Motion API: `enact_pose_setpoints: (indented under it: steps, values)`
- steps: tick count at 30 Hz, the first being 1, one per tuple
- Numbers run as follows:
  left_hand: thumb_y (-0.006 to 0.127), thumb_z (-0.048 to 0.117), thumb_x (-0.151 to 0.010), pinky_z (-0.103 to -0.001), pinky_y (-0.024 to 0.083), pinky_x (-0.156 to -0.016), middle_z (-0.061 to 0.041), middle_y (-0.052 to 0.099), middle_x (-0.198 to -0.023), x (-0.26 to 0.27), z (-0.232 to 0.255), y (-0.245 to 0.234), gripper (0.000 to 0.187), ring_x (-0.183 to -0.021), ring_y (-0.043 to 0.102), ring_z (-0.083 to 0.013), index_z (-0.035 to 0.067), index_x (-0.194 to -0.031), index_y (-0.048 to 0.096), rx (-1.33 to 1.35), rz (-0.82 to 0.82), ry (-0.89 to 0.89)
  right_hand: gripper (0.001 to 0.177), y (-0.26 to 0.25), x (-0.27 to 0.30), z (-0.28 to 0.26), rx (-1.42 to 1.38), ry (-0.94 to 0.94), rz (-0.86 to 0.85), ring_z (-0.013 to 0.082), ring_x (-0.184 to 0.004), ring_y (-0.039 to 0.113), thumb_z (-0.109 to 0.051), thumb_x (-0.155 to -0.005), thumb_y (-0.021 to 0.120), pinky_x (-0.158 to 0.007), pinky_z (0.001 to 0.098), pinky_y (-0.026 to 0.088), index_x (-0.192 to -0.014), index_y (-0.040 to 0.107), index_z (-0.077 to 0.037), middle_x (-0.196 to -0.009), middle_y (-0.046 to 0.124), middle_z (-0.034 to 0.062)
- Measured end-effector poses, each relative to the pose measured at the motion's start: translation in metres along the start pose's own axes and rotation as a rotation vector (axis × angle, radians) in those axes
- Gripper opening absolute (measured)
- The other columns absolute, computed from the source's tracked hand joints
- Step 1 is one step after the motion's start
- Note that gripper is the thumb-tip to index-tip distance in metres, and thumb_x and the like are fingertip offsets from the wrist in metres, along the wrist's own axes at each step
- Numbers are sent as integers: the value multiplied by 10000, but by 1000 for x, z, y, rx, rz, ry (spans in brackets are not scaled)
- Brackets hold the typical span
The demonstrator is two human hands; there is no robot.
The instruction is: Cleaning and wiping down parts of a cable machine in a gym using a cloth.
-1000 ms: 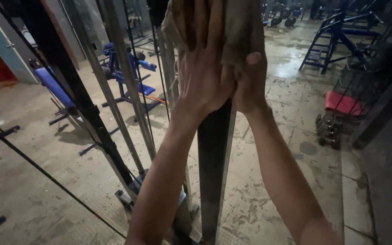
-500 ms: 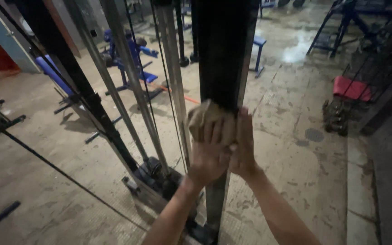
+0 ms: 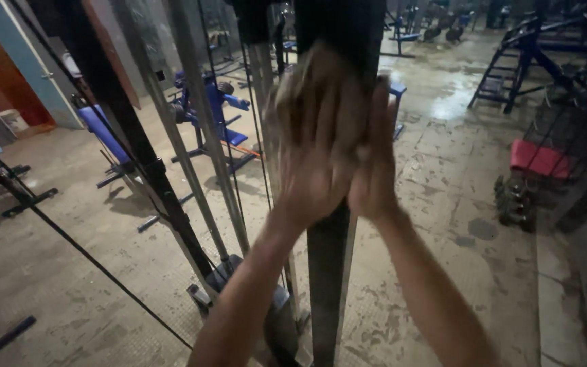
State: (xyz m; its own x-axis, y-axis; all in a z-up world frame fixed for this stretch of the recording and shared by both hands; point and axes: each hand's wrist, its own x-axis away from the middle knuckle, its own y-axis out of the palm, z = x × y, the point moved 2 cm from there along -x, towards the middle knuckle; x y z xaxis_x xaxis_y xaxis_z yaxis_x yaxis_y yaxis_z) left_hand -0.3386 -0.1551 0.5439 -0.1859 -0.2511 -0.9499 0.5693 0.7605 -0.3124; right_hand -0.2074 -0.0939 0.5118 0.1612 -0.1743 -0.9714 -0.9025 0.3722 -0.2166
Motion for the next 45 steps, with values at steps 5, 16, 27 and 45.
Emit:
enact_pose_setpoints:
  steps: [5,16,27,45]
  values:
    - [441,352,-1147,-553,116,-1339,-156,147,-1746,-63,-9,-17,638,-1618,157,-415,109,-1671,170,8,97,46,693,-8,-74,1,-225,-69,47,205,-1634,63,-540,-1212,206,-1366,319,102,-1695,45,-69,-1783,32,71]
    - [504,335,-1127,-517,383,-1211,-148,118,-1738,-51,-14,-9,693,-1476,393,-478,225,-1685,108,-12,106,87,593,-3,-59,2,-520,44,5,225,-1594,262,-414,-1235,304,-1313,337,281,-1692,111,-89,-1770,196,101]
    - [516,433,-1075,-645,204,-1293,-191,278,-1703,119,24,36,680,-1572,231,-464,69,-1623,345,-43,-290,-48,723,-12,106,-18,-252,34,-81,224,-1676,-15,-531,-1180,197,-1360,373,14,-1741,-18,-127,-1781,-18,38]
    - [558,409,-981,-714,309,-1110,-275,468,-1405,324,58,93,687,-1291,421,-492,-59,-1469,436,-56,-335,-179,765,-2,312,-34,29,327,-300,445,-1616,168,-490,-1135,197,-1342,539,136,-1624,131,95,-1709,151,294]
